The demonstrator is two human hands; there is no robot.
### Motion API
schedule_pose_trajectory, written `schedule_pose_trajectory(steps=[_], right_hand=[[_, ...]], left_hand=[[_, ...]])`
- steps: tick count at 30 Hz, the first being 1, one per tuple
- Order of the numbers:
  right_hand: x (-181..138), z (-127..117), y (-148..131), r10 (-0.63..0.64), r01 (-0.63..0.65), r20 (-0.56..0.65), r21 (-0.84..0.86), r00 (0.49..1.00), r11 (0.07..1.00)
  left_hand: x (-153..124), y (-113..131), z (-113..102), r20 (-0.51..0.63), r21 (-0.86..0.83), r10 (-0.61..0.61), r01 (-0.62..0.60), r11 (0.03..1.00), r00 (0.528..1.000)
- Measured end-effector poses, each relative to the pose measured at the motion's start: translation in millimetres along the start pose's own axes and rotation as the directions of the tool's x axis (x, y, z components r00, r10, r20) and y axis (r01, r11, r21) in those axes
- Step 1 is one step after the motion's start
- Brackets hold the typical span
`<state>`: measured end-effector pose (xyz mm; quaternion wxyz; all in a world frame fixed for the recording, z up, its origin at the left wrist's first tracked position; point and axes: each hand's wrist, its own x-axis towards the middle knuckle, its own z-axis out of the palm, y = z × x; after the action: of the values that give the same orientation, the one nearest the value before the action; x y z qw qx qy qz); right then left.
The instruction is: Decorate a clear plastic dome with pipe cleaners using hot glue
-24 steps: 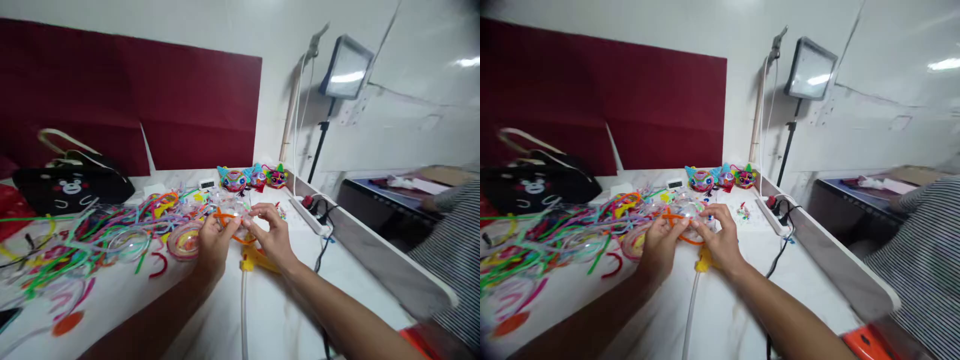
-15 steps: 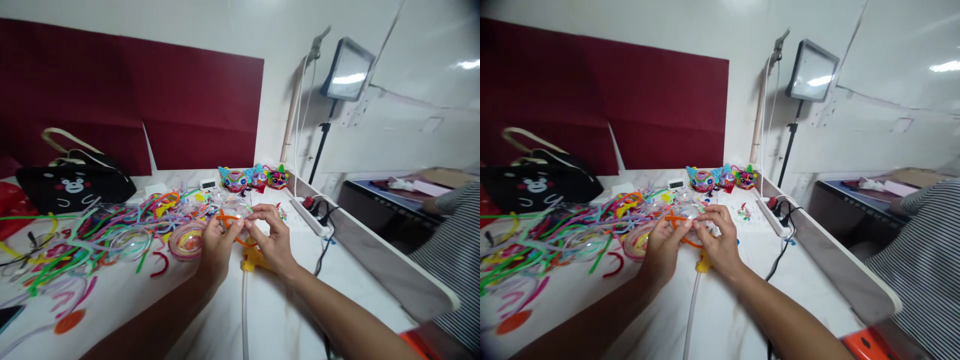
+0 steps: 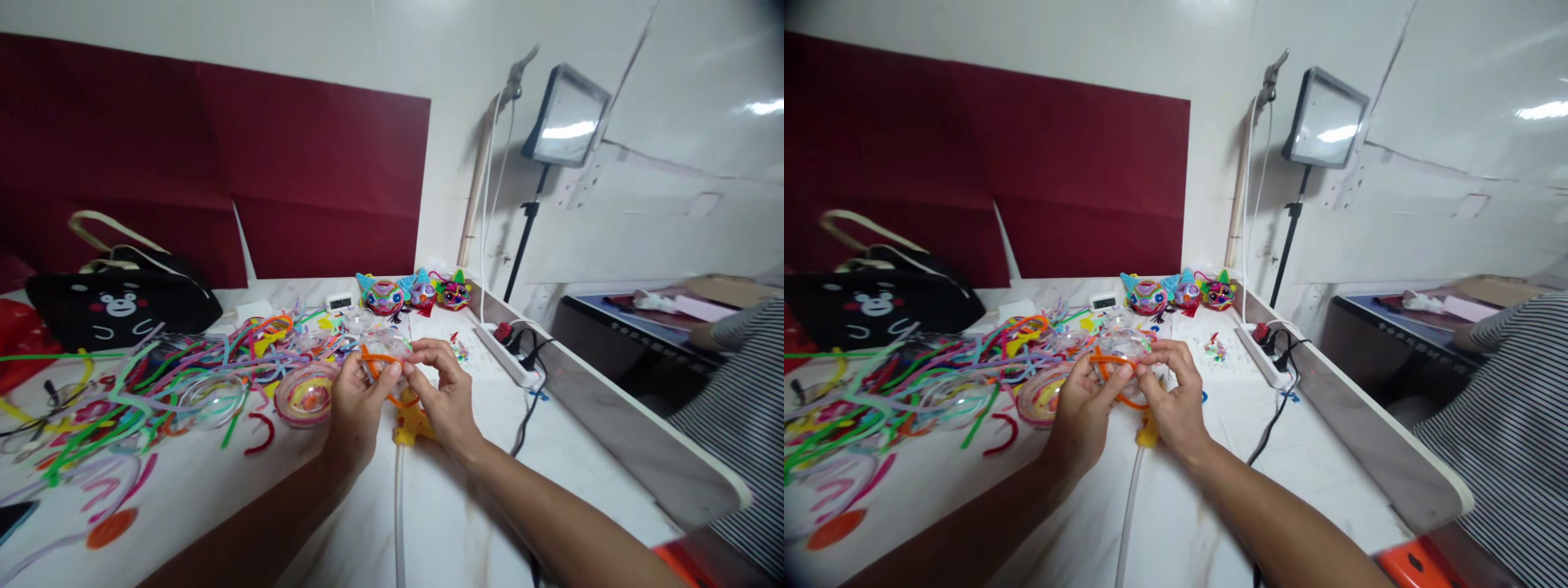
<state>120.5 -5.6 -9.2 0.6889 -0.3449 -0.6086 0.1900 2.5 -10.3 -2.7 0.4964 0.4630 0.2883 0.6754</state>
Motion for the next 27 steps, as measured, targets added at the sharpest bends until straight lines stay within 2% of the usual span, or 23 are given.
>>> schedule_pose_trajectory(steps=[10, 17, 22, 27], right_hand=[[-0.8, 0.0, -4.5, -0.117, 0.115, -0.012, -0.088, 0.993, 0.989], [0.3, -0.6, -7.0, -0.106, 0.106, -0.006, -0.075, 0.994, 0.992], [0.8, -0.8, -7.5, -0.099, 0.098, -0.008, -0.085, 0.995, 0.992], [1.4, -1.2, -8.0, -0.076, 0.074, -0.021, -0.079, 0.997, 0.994]], left_hand=[[-0.3, 4.0, 4.0, -0.015, -0.054, -0.029, 0.028, 0.998, 0.999], [-3.3, 5.7, 4.9, 0.003, -0.079, -0.068, 0.068, 0.995, 0.998], [-3.3, 6.6, 4.1, -0.054, -0.110, -0.130, 0.124, 0.986, 0.990], [-3.3, 5.0, 3.6, -0.047, -0.115, -0.146, 0.139, 0.984, 0.988]])
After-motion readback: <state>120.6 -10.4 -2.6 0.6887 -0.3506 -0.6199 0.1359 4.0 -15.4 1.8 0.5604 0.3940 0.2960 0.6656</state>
